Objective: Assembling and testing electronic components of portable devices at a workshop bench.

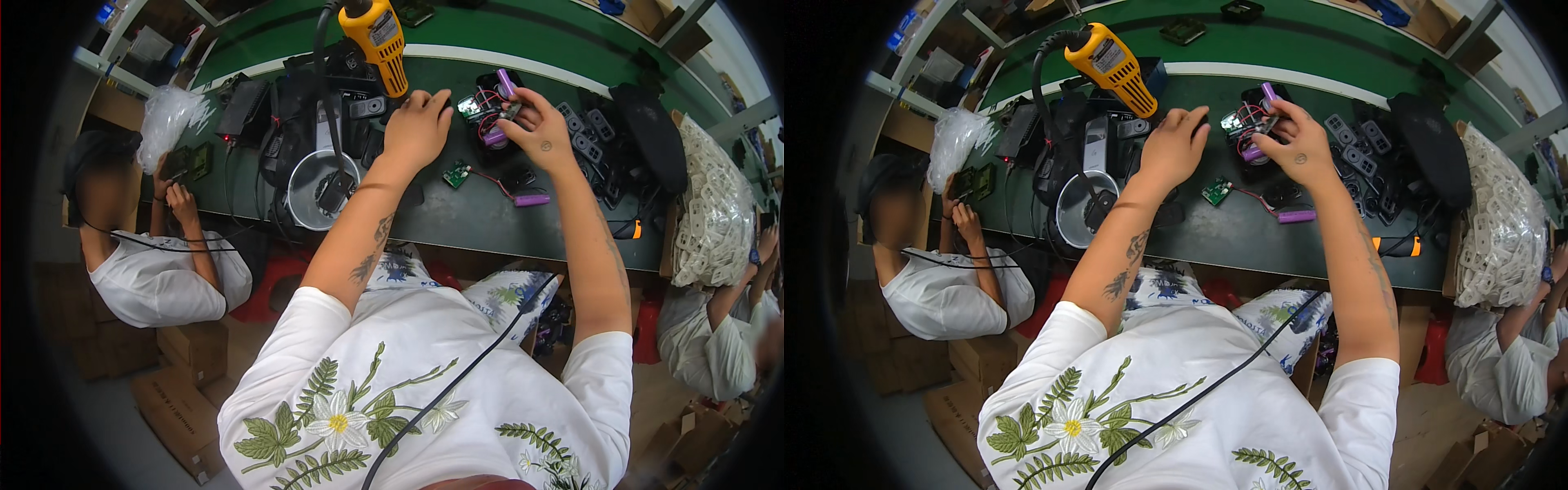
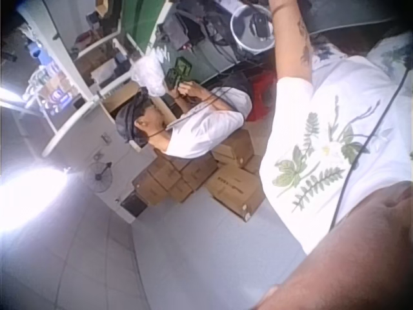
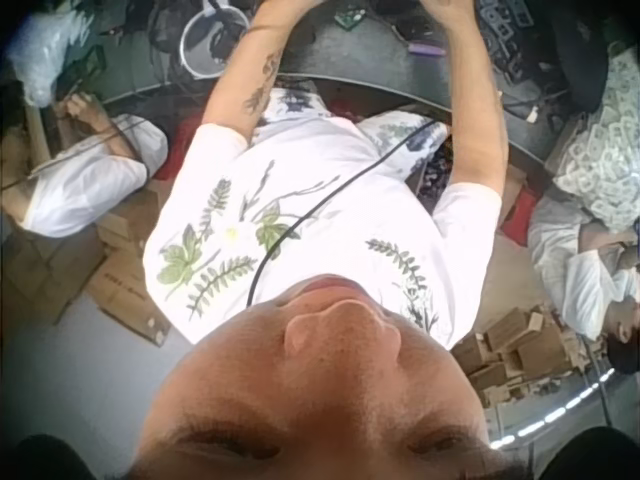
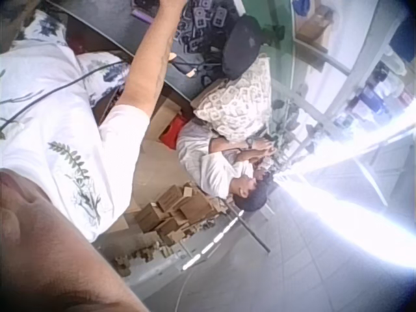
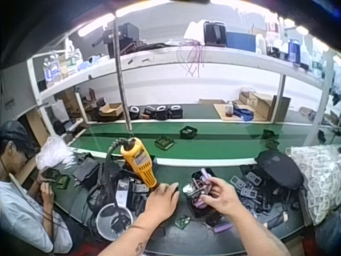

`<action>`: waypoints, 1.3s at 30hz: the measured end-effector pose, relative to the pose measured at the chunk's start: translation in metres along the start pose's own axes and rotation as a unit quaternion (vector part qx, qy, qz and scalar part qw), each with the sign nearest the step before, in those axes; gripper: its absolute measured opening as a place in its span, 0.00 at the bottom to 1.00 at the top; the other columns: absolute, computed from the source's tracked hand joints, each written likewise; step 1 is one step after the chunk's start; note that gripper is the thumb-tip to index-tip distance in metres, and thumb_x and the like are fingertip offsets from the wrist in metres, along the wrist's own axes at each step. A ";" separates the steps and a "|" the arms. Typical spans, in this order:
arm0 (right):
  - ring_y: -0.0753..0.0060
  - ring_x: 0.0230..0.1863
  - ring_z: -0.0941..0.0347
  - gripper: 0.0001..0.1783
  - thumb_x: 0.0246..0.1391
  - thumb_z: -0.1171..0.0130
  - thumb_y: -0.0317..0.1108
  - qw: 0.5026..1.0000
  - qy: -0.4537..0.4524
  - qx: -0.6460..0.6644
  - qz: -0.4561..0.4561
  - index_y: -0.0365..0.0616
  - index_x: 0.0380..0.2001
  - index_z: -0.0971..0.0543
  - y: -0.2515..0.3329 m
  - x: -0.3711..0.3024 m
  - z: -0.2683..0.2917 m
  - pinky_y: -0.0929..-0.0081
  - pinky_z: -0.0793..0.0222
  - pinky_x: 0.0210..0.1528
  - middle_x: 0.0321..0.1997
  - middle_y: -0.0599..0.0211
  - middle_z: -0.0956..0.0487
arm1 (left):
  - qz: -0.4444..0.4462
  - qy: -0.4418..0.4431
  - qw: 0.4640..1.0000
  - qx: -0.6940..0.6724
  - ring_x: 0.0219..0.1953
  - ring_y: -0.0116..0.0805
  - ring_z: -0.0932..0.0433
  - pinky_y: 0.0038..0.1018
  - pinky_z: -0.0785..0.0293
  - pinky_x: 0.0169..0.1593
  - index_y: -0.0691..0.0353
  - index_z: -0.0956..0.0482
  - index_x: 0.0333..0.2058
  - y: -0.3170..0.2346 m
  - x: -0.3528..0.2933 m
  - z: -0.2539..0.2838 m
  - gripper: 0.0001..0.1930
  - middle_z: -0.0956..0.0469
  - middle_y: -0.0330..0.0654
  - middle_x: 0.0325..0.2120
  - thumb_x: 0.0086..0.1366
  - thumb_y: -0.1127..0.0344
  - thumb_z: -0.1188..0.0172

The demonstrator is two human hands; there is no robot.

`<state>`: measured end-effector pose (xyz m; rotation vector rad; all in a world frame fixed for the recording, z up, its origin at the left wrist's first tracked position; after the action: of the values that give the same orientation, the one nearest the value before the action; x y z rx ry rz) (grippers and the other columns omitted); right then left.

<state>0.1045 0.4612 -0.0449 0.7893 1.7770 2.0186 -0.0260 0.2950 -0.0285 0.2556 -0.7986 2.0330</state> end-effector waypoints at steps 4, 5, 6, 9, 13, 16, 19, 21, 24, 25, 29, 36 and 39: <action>0.72 0.51 0.25 0.31 0.43 0.29 0.27 0.991 0.033 -0.129 0.032 0.38 0.53 0.26 0.005 -0.010 0.016 0.71 0.29 0.57 0.51 0.62 0.24 | -0.028 0.085 0.992 0.085 0.52 0.44 0.27 0.41 0.30 0.51 0.53 0.25 0.52 0.011 -0.009 -0.031 0.19 0.25 0.45 0.44 0.63 0.60 0.43; 0.65 0.51 0.24 0.28 0.42 0.30 0.32 0.975 0.039 -0.212 0.045 0.39 0.49 0.24 0.009 -0.015 0.019 0.69 0.30 0.56 0.51 0.60 0.24 | -0.027 0.080 0.990 0.117 0.54 0.45 0.28 0.43 0.33 0.54 0.54 0.25 0.52 0.015 -0.011 -0.032 0.19 0.26 0.46 0.47 0.62 0.60 0.42; 0.65 0.51 0.24 0.28 0.42 0.30 0.32 0.975 0.038 -0.213 0.047 0.39 0.49 0.24 0.014 -0.018 0.022 0.69 0.30 0.56 0.51 0.60 0.24 | -0.026 0.075 0.986 0.149 0.56 0.45 0.29 0.45 0.35 0.57 0.55 0.25 0.53 0.017 -0.011 -0.034 0.20 0.26 0.48 0.49 0.61 0.60 0.42; 0.52 0.53 0.27 0.26 0.41 0.33 0.39 0.914 0.064 -0.393 0.075 0.38 0.45 0.22 0.020 -0.023 0.020 0.64 0.32 0.57 0.51 0.55 0.23 | -0.001 0.089 0.988 0.123 0.63 0.45 0.35 0.50 0.47 0.67 0.56 0.27 0.57 0.023 -0.005 -0.040 0.25 0.29 0.48 0.57 0.63 0.55 0.43; 0.52 0.54 0.27 0.25 0.42 0.33 0.39 0.919 0.050 -0.380 0.090 0.39 0.45 0.21 0.032 -0.012 0.015 0.64 0.33 0.57 0.51 0.56 0.23 | 0.052 0.143 0.981 0.119 0.68 0.43 0.42 0.58 0.70 0.70 0.55 0.28 0.58 0.014 0.010 -0.058 0.29 0.32 0.42 0.62 0.62 0.46 0.44; 0.53 0.55 0.28 0.23 0.46 0.35 0.39 0.919 0.018 -0.379 0.109 0.40 0.44 0.21 0.040 -0.005 -0.002 0.64 0.33 0.58 0.50 0.57 0.22 | 0.069 0.171 0.978 0.102 0.68 0.42 0.42 0.58 0.70 0.70 0.52 0.28 0.58 0.011 0.014 -0.064 0.29 0.32 0.42 0.62 0.62 0.47 0.43; 0.51 0.49 0.25 0.16 0.49 0.38 0.34 0.875 0.039 -0.459 0.149 0.37 0.40 0.21 0.045 0.003 -0.023 0.64 0.29 0.51 0.45 0.54 0.21 | 0.090 0.146 0.985 0.019 0.65 0.43 0.36 0.57 0.68 0.71 0.52 0.23 0.51 0.019 0.015 -0.075 0.23 0.26 0.44 0.55 0.59 0.50 0.37; 0.51 0.49 0.25 0.16 0.50 0.39 0.35 0.882 0.052 -0.459 0.098 0.38 0.40 0.20 0.039 0.008 -0.022 0.63 0.30 0.52 0.45 0.54 0.21 | 0.116 0.122 0.984 -0.056 0.58 0.45 0.28 0.50 0.51 0.69 0.56 0.22 0.40 0.015 0.017 -0.068 0.16 0.21 0.47 0.47 0.56 0.55 0.34; 0.49 0.48 0.25 0.15 0.50 0.40 0.35 0.884 0.060 -0.463 0.043 0.39 0.40 0.20 0.023 0.010 -0.015 0.61 0.30 0.53 0.45 0.54 0.21 | 0.155 0.103 0.968 -0.168 0.51 0.47 0.23 0.43 0.33 0.59 0.58 0.22 0.38 0.020 0.022 -0.071 0.14 0.19 0.48 0.42 0.56 0.59 0.34; 0.49 0.47 0.25 0.15 0.50 0.41 0.35 0.882 0.057 -0.467 0.041 0.39 0.40 0.20 0.021 0.010 -0.012 0.61 0.30 0.52 0.45 0.53 0.20 | 0.144 0.075 0.968 -0.191 0.42 0.42 0.18 0.34 0.23 0.44 0.61 0.23 0.40 0.019 0.026 -0.066 0.13 0.18 0.48 0.37 0.58 0.63 0.34; 0.49 0.50 0.26 0.16 0.50 0.41 0.35 0.887 0.063 -0.455 0.047 0.39 0.41 0.20 0.018 0.010 -0.009 0.61 0.31 0.55 0.46 0.53 0.21 | 0.165 0.030 0.932 -0.320 0.32 0.36 0.16 0.29 0.21 0.38 0.63 0.24 0.42 0.022 0.030 -0.064 0.14 0.18 0.48 0.34 0.59 0.67 0.36; 0.55 0.62 0.34 0.32 0.47 0.35 0.36 0.852 0.038 -0.493 0.171 0.44 0.58 0.28 0.043 0.007 -0.036 0.64 0.37 0.63 0.63 0.60 0.31 | 0.216 0.009 0.862 -0.458 0.34 0.32 0.17 0.26 0.21 0.38 0.69 0.23 0.47 0.042 0.034 -0.092 0.20 0.17 0.50 0.35 0.57 0.68 0.33; 0.55 0.63 0.35 0.39 0.42 0.29 0.37 0.813 0.083 -0.524 0.241 0.47 0.60 0.30 0.046 0.010 -0.056 0.65 0.39 0.65 0.63 0.63 0.31 | 0.220 0.020 0.842 -0.492 0.35 0.28 0.19 0.24 0.23 0.40 0.72 0.23 0.47 0.035 0.037 -0.091 0.20 0.17 0.48 0.36 0.58 0.68 0.33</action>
<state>0.0677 0.4151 -0.0012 0.6938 0.2532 2.9300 -0.0647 0.3642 -0.0967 -0.6066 -1.8745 1.7248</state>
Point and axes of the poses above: each hand's wrist, its own x-axis towards the middle knuckle, its own z-axis out of the back of the hand, y = z × x, the point moved 9 cm from there along x, towards the middle knuckle
